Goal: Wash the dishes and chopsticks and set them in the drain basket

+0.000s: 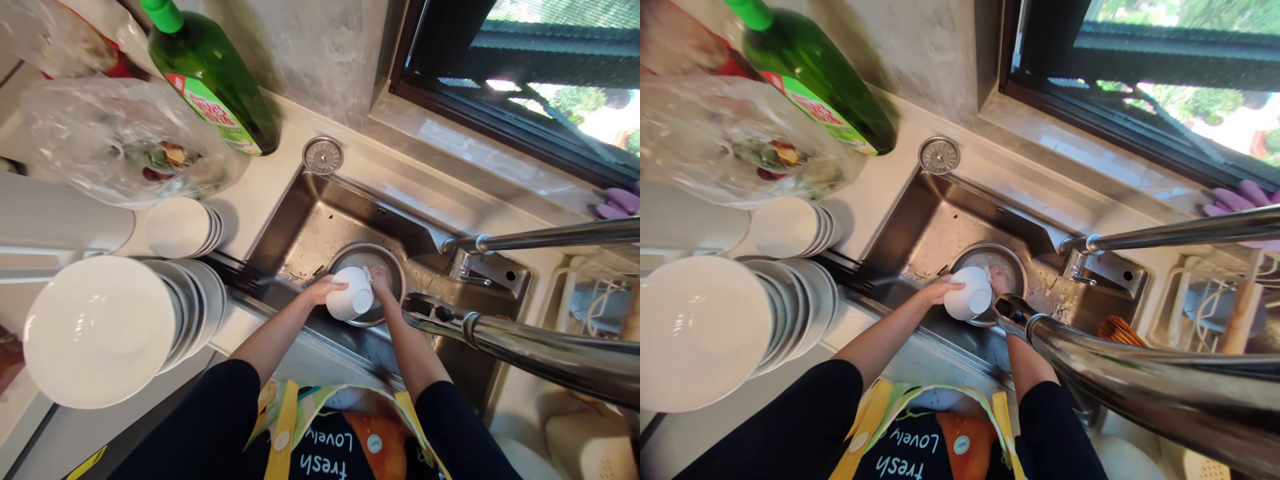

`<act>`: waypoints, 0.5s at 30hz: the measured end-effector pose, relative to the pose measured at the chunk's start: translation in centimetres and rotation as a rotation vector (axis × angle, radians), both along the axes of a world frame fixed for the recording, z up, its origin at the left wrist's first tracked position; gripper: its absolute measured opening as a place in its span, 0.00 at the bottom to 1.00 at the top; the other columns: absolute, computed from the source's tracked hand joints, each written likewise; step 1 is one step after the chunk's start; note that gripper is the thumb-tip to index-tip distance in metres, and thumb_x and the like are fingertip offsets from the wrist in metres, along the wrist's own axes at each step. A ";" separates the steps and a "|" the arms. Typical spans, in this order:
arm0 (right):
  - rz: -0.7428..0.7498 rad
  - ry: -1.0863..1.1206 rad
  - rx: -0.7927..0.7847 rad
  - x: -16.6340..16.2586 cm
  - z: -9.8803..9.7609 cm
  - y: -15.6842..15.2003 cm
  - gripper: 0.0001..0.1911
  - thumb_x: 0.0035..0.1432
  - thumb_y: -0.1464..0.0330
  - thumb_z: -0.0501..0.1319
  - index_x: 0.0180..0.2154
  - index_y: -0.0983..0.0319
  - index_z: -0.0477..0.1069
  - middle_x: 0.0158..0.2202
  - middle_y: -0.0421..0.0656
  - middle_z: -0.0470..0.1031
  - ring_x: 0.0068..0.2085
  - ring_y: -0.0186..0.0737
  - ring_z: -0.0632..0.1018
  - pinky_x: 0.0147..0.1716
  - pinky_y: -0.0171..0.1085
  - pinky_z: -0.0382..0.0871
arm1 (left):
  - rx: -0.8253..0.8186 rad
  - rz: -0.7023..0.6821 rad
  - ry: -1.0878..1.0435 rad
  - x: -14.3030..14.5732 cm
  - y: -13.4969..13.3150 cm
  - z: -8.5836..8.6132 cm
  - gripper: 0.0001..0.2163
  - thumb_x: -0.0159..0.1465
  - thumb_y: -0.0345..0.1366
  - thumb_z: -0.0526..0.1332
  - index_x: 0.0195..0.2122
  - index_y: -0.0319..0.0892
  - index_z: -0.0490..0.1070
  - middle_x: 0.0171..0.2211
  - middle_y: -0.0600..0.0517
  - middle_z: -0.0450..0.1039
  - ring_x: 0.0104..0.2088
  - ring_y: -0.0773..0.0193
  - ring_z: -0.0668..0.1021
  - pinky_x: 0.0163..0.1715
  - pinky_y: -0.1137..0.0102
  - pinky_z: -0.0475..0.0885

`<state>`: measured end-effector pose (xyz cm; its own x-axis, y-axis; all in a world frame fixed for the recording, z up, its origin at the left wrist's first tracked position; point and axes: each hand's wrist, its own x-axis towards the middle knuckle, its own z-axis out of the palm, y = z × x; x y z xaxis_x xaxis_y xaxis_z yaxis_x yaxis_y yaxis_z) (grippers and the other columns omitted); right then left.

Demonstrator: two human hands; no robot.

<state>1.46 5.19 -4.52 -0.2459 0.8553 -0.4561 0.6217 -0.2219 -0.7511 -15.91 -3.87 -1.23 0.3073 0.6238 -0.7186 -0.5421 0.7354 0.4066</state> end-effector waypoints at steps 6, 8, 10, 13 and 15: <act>-0.022 -0.206 0.284 1.3 -2.2 -1.1 0.17 0.63 0.65 0.52 0.49 0.65 0.70 0.55 0.58 0.69 0.57 0.50 0.68 0.57 0.52 0.60 | 0.069 0.005 0.249 0.8 -0.1 -1.0 0.28 0.37 0.45 0.78 0.37 0.33 0.78 0.34 0.44 0.80 0.33 0.58 0.79 0.40 0.63 0.71; 0.085 -0.283 0.367 2.1 -3.1 -2.8 0.16 0.61 0.69 0.54 0.50 0.64 0.71 0.61 0.57 0.64 0.64 0.51 0.61 0.62 0.59 0.50 | 0.120 0.002 0.359 0.8 -0.1 -1.6 0.28 0.39 0.46 0.77 0.37 0.33 0.77 0.35 0.44 0.80 0.36 0.57 0.79 0.42 0.63 0.71; 0.251 -0.269 0.373 2.8 -3.7 -4.0 0.18 0.58 0.73 0.55 0.50 0.62 0.72 0.62 0.53 0.64 0.66 0.49 0.59 0.63 0.59 0.47 | 0.181 0.010 0.439 0.7 -0.2 -2.2 0.28 0.41 0.46 0.76 0.40 0.34 0.76 0.39 0.44 0.79 0.39 0.56 0.79 0.45 0.63 0.70; 0.235 -0.266 0.339 3.2 -3.8 -3.8 0.19 0.56 0.77 0.53 0.47 0.61 0.74 0.60 0.51 0.67 0.64 0.48 0.62 0.62 0.57 0.51 | 0.234 0.049 0.489 0.6 -0.3 -2.7 0.32 0.43 0.47 0.75 0.47 0.35 0.73 0.43 0.43 0.78 0.42 0.56 0.78 0.47 0.63 0.70; 0.104 -0.242 0.266 3.0 -3.0 -3.0 0.18 0.55 0.75 0.52 0.44 0.63 0.75 0.55 0.53 0.72 0.58 0.49 0.70 0.59 0.55 0.60 | 0.235 0.069 0.493 0.6 -0.3 -2.7 0.33 0.44 0.47 0.74 0.48 0.35 0.70 0.43 0.44 0.77 0.42 0.57 0.77 0.46 0.63 0.70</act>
<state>4.46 2.14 -7.50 -0.2498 0.9279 -0.2768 0.7973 0.0349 -0.6026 -15.30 -4.20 -3.95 -0.0776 0.7917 -0.6059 -0.2893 0.5637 0.7737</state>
